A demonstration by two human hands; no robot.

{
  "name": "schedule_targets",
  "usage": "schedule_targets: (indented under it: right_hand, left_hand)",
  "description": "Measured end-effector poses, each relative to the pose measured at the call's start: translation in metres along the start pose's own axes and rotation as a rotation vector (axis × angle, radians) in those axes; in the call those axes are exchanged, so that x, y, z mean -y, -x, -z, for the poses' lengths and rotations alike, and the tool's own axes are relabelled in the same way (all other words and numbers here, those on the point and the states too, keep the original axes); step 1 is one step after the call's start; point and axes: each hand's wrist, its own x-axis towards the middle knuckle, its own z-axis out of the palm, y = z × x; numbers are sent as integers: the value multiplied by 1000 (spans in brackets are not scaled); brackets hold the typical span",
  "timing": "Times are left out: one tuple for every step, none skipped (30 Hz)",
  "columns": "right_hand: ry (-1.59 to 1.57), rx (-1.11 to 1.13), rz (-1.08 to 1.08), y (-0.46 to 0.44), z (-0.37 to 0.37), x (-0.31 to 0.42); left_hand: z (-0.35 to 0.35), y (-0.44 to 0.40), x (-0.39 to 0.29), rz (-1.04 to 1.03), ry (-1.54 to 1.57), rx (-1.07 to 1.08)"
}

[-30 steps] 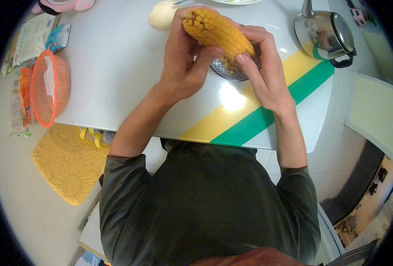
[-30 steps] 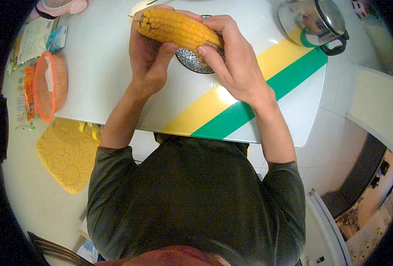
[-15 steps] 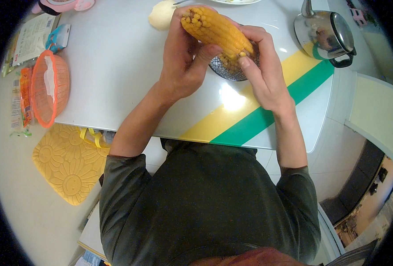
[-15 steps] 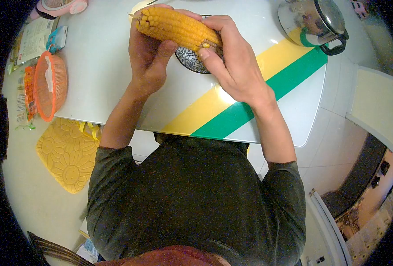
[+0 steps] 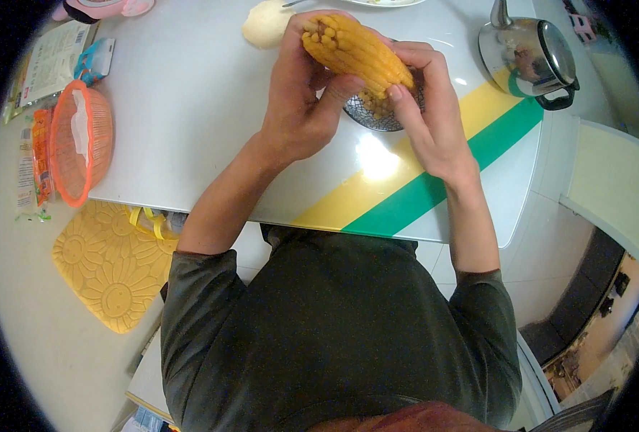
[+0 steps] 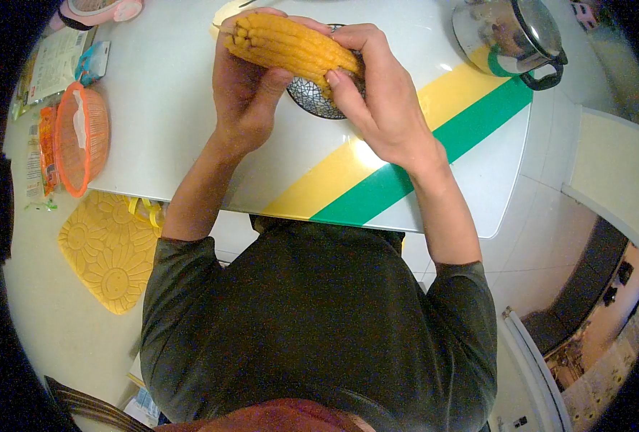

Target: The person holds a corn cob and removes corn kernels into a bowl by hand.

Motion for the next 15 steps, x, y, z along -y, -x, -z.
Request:
schedule_targets:
  right_hand:
    - [1,1,5,0,0,-1]
    - [3,1,11,0,0,-2]
    - [4,2,16,1,0,-3]
    - [4,1,17,1,0,-2]
    - [4,0,17,1,0,-2]
    - [3,-2,18,1,0,-2]
    - [1,1,18,1,0,-2]
    - [0,4,18,1,0,-2]
    - [-2,6,18,1,1,-3]
    - [14,14,19,1,2,-2]
    - [30,23,21,1,4,-2]
    - [46,31,22,1,5,-1]
    - [31,31,32,1,5,-1]
    - [15,31,41,1,5,-2]
    - [0,32,51,0,5,-2]
  left_hand:
    - [2,0,-1,-5,-47,14]
    - [4,0,-1,-9,-94,29]
    - [2,1,-1,1,-79,12]
    - [0,2,-1,12,-64,-4]
    - [-1,3,-1,22,-49,-20]
    - [-1,3,-1,17,-44,-19]
    - [0,2,-1,11,-40,-17]
    - [0,2,-1,5,-36,-16]
    - [0,0,-1,0,-25,-13]
    - [1,-2,-2,-4,-14,-10]
    - [1,-2,-2,-9,-3,-8]
    - [1,-2,-1,1,1,-12]
    - [1,-1,-1,11,4,-15]
    - [1,0,-1,22,7,-19]
    - [1,0,-1,19,-4,-20]
